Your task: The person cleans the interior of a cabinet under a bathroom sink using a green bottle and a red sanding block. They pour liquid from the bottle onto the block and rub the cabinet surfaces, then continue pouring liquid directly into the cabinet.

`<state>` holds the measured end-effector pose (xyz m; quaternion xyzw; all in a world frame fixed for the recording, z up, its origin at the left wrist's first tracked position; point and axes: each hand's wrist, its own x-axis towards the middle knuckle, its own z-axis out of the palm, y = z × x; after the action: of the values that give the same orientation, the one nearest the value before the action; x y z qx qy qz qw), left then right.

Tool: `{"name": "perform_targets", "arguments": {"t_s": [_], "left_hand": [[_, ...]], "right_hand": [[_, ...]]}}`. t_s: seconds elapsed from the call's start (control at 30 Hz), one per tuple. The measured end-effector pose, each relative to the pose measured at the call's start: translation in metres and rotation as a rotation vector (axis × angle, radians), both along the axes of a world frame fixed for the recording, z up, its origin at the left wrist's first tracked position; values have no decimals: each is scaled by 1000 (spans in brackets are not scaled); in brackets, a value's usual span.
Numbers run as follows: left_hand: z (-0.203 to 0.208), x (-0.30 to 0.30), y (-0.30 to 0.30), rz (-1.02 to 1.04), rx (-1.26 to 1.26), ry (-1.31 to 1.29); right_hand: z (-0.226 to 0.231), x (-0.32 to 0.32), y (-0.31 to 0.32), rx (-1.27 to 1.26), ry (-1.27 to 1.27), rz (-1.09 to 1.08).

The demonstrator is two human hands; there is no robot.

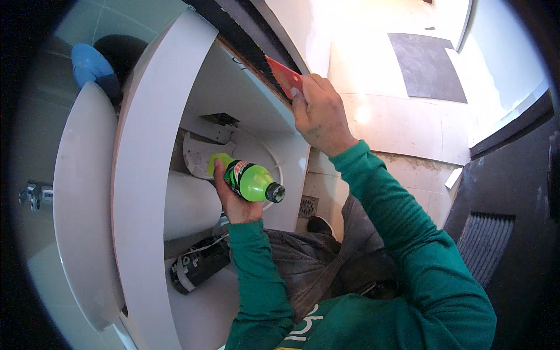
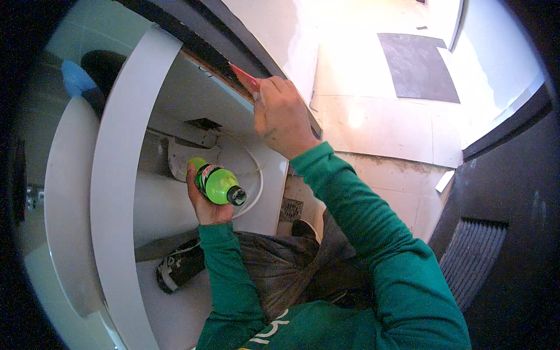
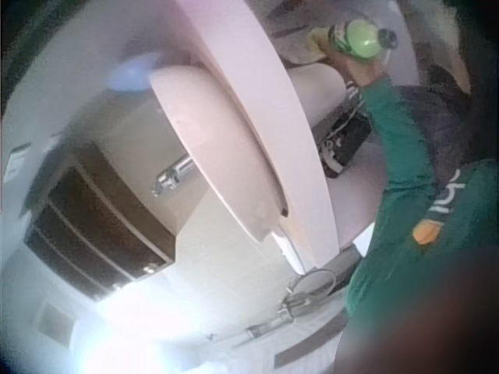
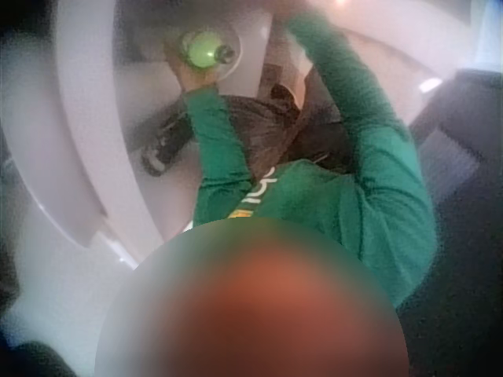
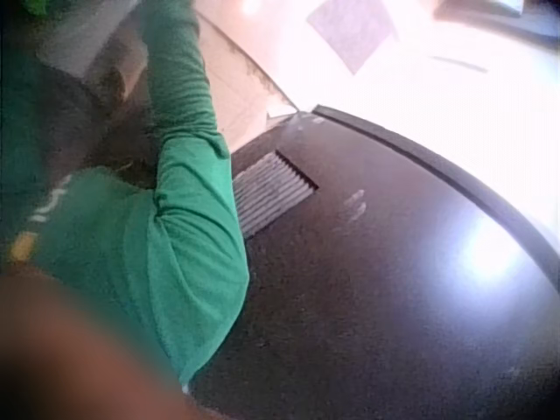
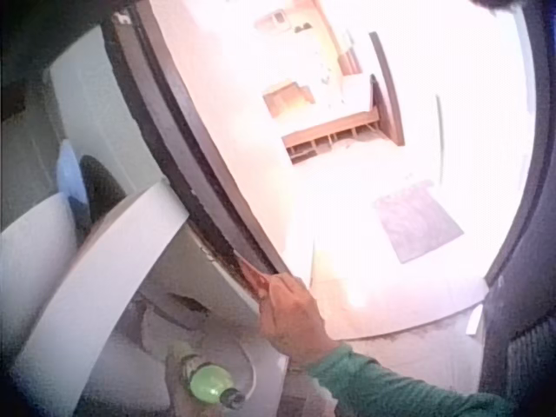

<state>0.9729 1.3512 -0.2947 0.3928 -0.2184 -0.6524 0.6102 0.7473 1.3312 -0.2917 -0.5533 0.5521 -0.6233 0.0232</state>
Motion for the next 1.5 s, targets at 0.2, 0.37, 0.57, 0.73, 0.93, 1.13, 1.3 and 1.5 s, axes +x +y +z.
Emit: {"name": "perform_targets", "arguments": {"t_s": [0.2, 0.37, 0.57, 0.73, 0.93, 1.13, 1.3, 1.5], "left_hand": [[-1, 1, -1, -9, -9, -49], [-4, -6, -1, 3, -35, -69], [-5, 5, -4, -23, -31, -59], [-4, -4, -1, -4, -9, -108], [5, -9, 2, -74, -21, -95], [1, 1, 3, -68, 13, -111], [10, -8, -1, -69, 24, -159], [5, -4, -3, -20, 56, -160]], "right_hand": [[7, 14, -36, -173, 129, -68], [6, -9, -31, -74, 159, 129], [-42, -33, 7, 146, 10, 121], [-86, -5, -3, 64, -2, 60], [-95, 34, -30, 60, 144, -114], [-85, 35, -5, 33, 148, -29], [-89, 28, -1, 32, 107, -101], [-94, 57, -35, -26, 103, -167]]}}
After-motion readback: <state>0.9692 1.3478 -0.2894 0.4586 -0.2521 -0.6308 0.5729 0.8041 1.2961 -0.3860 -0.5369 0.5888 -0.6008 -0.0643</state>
